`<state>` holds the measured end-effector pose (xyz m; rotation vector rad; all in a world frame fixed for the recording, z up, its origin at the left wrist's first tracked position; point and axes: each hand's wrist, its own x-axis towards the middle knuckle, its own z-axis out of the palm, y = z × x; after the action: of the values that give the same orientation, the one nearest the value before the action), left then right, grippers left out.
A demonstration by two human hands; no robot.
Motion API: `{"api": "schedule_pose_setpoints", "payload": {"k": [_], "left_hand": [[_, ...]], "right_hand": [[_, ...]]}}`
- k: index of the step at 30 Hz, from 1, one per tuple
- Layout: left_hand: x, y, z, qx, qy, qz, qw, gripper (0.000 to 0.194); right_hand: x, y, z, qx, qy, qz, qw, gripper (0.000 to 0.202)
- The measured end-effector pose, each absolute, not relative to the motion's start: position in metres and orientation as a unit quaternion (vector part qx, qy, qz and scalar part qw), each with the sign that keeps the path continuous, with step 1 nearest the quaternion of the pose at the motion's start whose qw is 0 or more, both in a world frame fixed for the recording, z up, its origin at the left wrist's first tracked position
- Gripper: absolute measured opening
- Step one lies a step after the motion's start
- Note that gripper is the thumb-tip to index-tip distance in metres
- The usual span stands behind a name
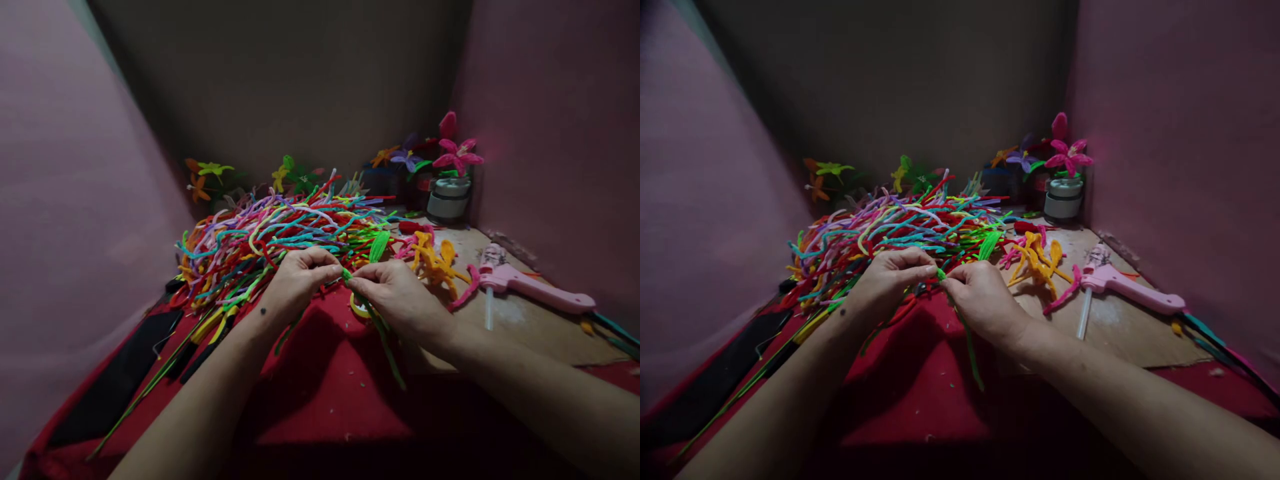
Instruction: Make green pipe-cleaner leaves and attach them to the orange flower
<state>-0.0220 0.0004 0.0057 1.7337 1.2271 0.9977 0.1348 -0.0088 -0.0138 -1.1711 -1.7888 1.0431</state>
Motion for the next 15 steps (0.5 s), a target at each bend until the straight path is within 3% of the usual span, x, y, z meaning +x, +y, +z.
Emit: {"api": "schedule_pose_setpoints", "payload": {"k": [8,15], "left_hand": [[-0.011,0.000,-0.010,0.552,0.473,0.469,0.501,0.008],[-0.004,-0.006,-0.010,0.602,0.478,0.484,0.418,0.009]], "right_hand": [[0.134,-0.007,-0.019,-0.443,-0.647,0.470,0.406,0.023],[0.134,-0.005,-0.027,-0.415,-0.590,0.551,0.419,0.017]]}}
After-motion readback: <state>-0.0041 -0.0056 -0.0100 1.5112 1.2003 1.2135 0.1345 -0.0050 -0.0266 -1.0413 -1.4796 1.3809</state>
